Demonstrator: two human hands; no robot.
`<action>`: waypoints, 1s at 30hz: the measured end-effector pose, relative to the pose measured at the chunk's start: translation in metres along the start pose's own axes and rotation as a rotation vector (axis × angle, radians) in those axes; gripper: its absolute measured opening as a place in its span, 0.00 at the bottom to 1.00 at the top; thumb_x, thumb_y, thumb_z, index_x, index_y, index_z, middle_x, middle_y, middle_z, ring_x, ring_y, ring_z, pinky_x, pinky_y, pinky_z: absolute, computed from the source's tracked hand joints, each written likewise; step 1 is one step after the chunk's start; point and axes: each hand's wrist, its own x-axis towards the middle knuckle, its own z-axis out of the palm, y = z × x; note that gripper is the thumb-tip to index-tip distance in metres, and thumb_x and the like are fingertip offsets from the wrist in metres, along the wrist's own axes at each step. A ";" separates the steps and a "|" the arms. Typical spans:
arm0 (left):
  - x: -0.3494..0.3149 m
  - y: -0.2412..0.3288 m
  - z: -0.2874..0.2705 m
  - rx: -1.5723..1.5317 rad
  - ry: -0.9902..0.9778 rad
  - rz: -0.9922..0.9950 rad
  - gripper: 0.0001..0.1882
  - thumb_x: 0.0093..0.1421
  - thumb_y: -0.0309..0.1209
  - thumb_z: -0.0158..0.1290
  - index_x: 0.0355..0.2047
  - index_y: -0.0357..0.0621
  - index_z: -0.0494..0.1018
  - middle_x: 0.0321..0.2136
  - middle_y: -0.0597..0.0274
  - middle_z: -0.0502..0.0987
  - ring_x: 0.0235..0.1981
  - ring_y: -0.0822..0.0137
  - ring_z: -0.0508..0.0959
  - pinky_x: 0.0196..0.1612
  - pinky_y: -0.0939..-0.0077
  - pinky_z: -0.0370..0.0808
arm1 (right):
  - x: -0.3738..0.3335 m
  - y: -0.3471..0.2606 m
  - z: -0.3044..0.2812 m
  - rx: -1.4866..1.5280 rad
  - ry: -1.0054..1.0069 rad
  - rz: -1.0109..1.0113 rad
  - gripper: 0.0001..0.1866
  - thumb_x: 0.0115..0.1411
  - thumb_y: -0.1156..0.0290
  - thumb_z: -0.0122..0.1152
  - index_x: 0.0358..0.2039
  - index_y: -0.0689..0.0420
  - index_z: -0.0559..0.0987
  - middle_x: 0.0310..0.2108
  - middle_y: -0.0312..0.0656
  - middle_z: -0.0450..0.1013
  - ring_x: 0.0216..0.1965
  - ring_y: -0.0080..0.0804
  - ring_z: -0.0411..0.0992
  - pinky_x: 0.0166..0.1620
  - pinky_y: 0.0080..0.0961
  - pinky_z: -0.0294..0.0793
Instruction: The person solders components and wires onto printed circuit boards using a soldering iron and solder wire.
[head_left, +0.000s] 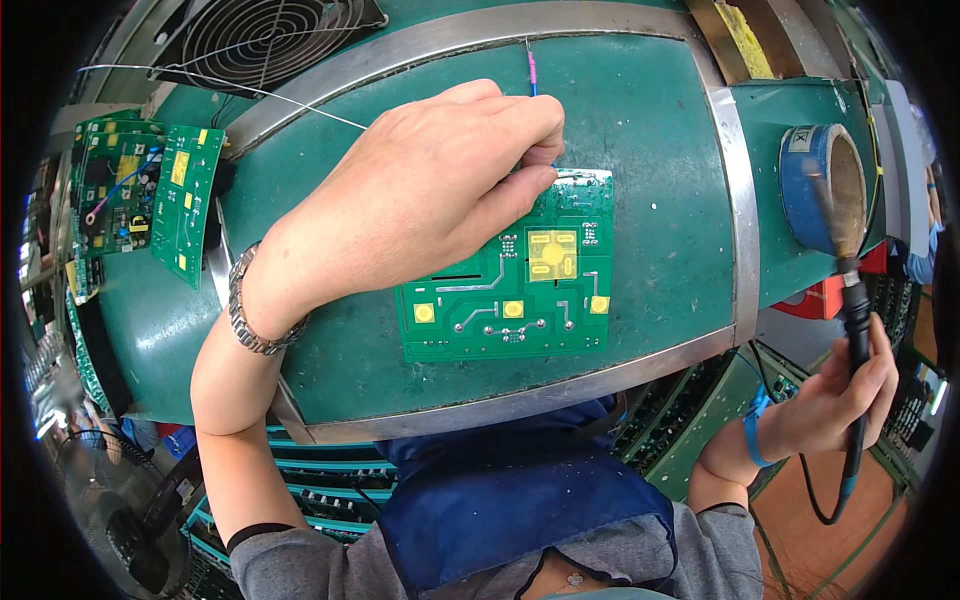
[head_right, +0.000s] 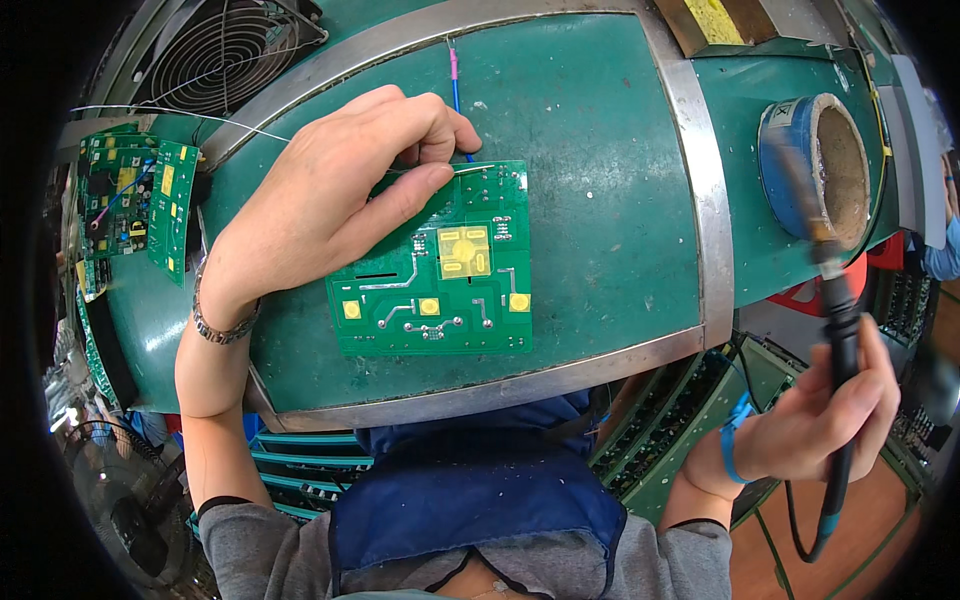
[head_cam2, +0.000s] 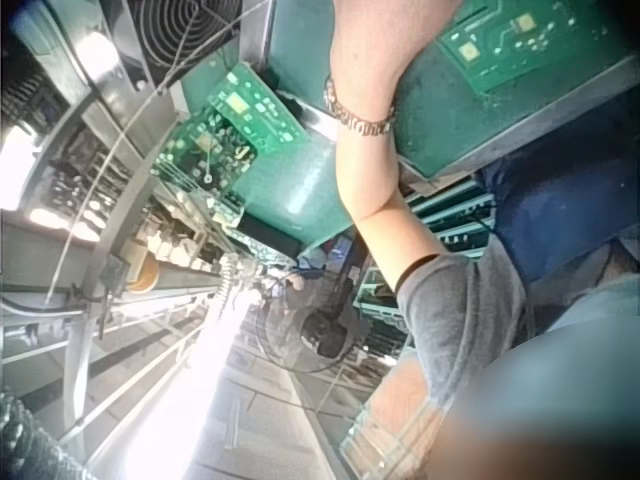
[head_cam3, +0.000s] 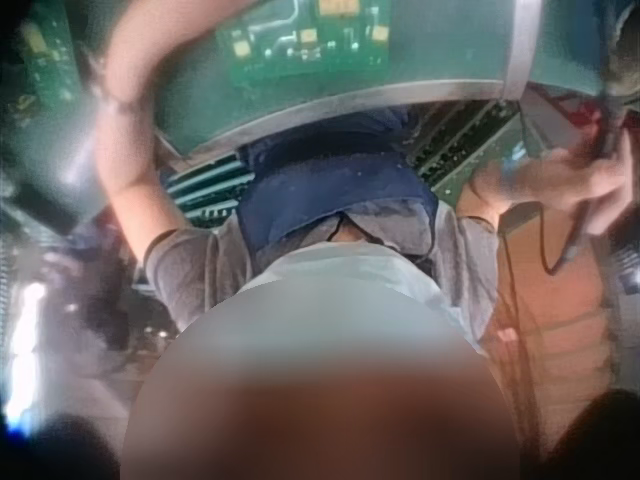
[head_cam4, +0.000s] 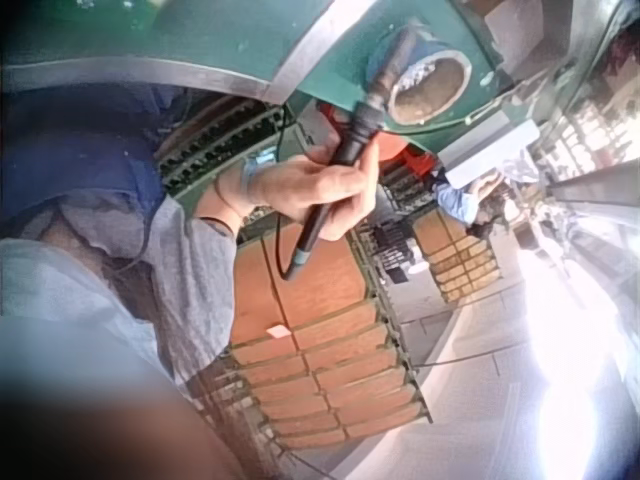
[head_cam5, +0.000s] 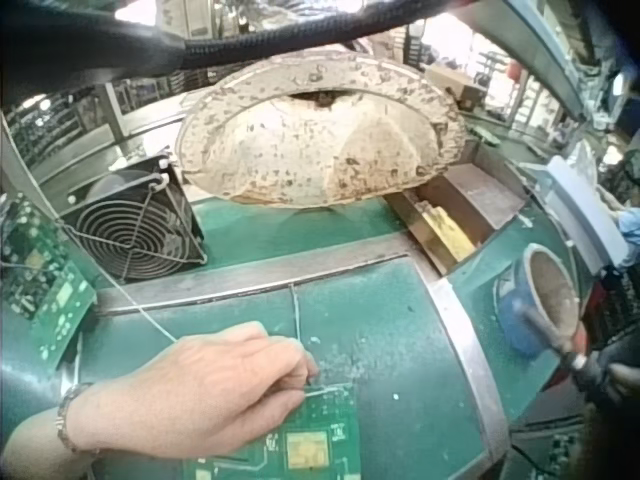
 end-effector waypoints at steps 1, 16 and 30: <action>0.000 0.000 0.000 0.003 0.008 0.010 0.07 0.58 0.23 0.52 0.28 0.41 0.63 0.35 0.57 0.77 0.37 0.57 0.74 0.38 0.67 0.71 | 0.010 0.006 -0.006 -0.034 -0.031 -0.084 0.17 0.65 0.68 0.51 0.38 0.73 0.78 0.34 0.51 0.78 0.24 0.22 0.73 0.26 0.11 0.67; -0.029 0.021 -0.022 -0.232 0.214 -0.123 0.04 0.57 0.23 0.56 0.32 0.40 0.71 0.31 0.66 0.72 0.29 0.76 0.69 0.30 0.83 0.65 | 0.014 0.027 -0.040 -0.301 -0.034 -0.043 0.15 0.64 0.65 0.57 0.40 0.64 0.82 0.30 0.39 0.78 0.24 0.17 0.69 0.27 0.14 0.63; -0.122 0.075 0.017 -0.525 0.024 -0.213 0.07 0.53 0.24 0.62 0.34 0.44 0.78 0.28 0.60 0.71 0.28 0.63 0.77 0.28 0.71 0.75 | 0.009 0.006 -0.038 -0.254 -0.048 -0.106 0.17 0.66 0.66 0.52 0.41 0.69 0.81 0.30 0.44 0.77 0.24 0.21 0.70 0.27 0.13 0.65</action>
